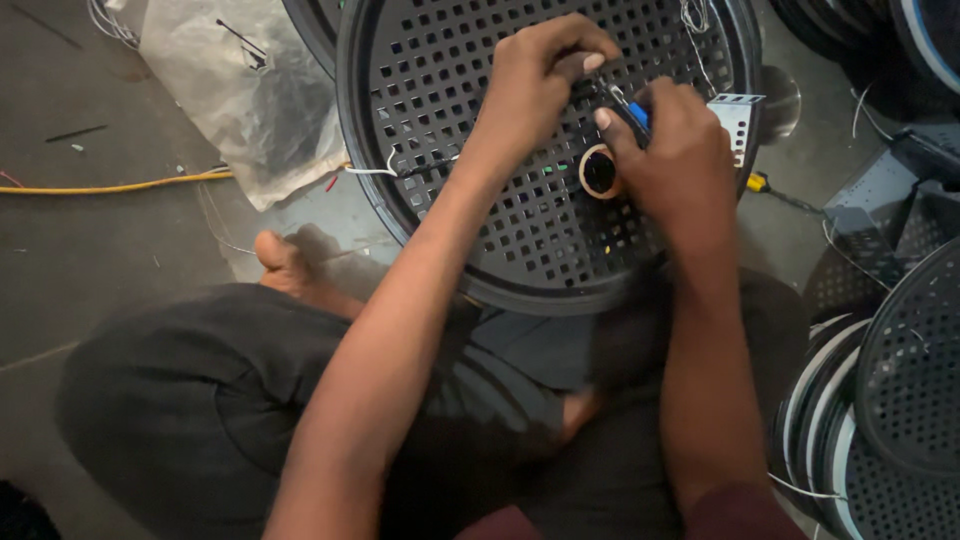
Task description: The person sits on the floor and assembles a small electronic device by connecting wires to a circuit board and securing them with electrical tape. They use pliers to strip wire ends and wrap tape around connections.
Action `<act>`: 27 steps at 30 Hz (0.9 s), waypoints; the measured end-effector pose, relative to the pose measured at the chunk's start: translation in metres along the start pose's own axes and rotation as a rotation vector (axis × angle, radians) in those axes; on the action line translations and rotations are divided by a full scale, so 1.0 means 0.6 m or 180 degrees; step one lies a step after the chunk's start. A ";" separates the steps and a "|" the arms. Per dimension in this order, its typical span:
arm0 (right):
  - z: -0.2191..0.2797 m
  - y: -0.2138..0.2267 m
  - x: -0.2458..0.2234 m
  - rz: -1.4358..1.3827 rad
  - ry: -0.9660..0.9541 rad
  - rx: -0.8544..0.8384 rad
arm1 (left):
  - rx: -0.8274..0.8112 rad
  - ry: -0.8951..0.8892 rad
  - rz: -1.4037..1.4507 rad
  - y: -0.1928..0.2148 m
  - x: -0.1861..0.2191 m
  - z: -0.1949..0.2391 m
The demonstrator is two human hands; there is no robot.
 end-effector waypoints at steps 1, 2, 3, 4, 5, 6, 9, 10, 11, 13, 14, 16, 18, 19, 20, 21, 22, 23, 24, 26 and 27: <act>0.000 0.000 -0.002 -0.0047 -0.0026 0.0006 | 0.0002 0.0098 0.0064 0.001 -0.005 0.001; 0.000 0.001 -0.005 -0.0097 -0.0055 0.0012 | 0.0001 0.0198 0.0125 0.001 -0.010 0.001; 0.000 0.001 -0.008 -0.0148 -0.0083 0.0019 | -0.0001 0.0298 0.0187 0.001 -0.015 0.002; 0.000 0.000 -0.006 -0.0251 -0.0209 -0.0027 | 0.0004 0.0318 0.0209 0.001 -0.015 0.002; 0.001 0.000 -0.003 -0.0354 -0.0336 -0.0073 | 0.0009 0.0338 0.0231 -0.001 -0.016 0.002; 0.001 -0.001 0.000 -0.0463 -0.0458 -0.0118 | 0.0016 0.0356 0.0247 0.000 -0.017 0.002; 0.001 -0.011 0.024 -0.0625 -0.0972 -0.0290 | 0.0097 0.0256 0.0134 0.004 -0.016 0.001; -0.004 -0.006 0.016 -0.0475 -0.0703 -0.0216 | 0.0123 0.0316 0.0118 0.005 -0.021 0.002; -0.006 -0.002 0.007 -0.0325 -0.0433 -0.0145 | 0.0149 0.0377 0.0102 0.006 -0.026 0.002; -0.004 0.009 -0.005 0.0065 -0.0007 -0.0041 | 0.0157 0.0442 0.0148 0.006 -0.031 -0.001; -0.005 0.014 -0.009 0.0303 0.0171 -0.0010 | 0.0161 0.0440 0.0204 0.006 -0.031 -0.003; -0.006 0.014 -0.011 0.0745 0.0407 -0.0110 | 0.0194 0.0477 0.0236 0.005 -0.032 -0.003; -0.018 0.009 -0.007 0.1157 0.0535 -0.0358 | 0.0261 0.0540 0.0185 0.006 -0.030 -0.002; -0.026 0.009 -0.007 0.1265 0.0669 -0.0514 | 0.0268 0.0500 0.0302 0.004 -0.024 -0.002; -0.036 0.008 -0.008 0.1357 0.0804 -0.0660 | 0.0271 0.0456 0.0399 0.005 -0.018 -0.002; -0.045 0.005 -0.011 0.1450 0.0937 -0.0805 | 0.0274 0.0412 0.0497 0.008 -0.013 -0.004; -0.049 0.008 -0.013 0.1436 0.1050 -0.0858 | 0.0264 0.0435 0.0423 0.008 -0.013 -0.001; -0.052 0.010 -0.016 0.1422 0.1163 -0.0911 | 0.0255 0.0459 0.0350 0.008 -0.014 0.001; -0.054 0.014 -0.017 0.1413 0.1270 -0.0975 | 0.0242 0.0490 0.0286 0.004 -0.015 0.003; -0.063 0.015 -0.018 0.1616 0.1429 -0.1136 | 0.0234 0.0478 0.0327 0.001 -0.017 0.004; -0.066 0.016 -0.019 0.1712 0.1507 -0.1214 | 0.0228 0.0471 0.0341 -0.002 -0.017 0.004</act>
Point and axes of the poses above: each hand's wrist, its own z-axis away from the middle knuckle, its own y-axis out of the back of the hand, x = y × z, the point moved 9 cm from there along -z, towards the middle knuckle, and after that the axes turned 2 degrees about y, right-handed, at the moved point
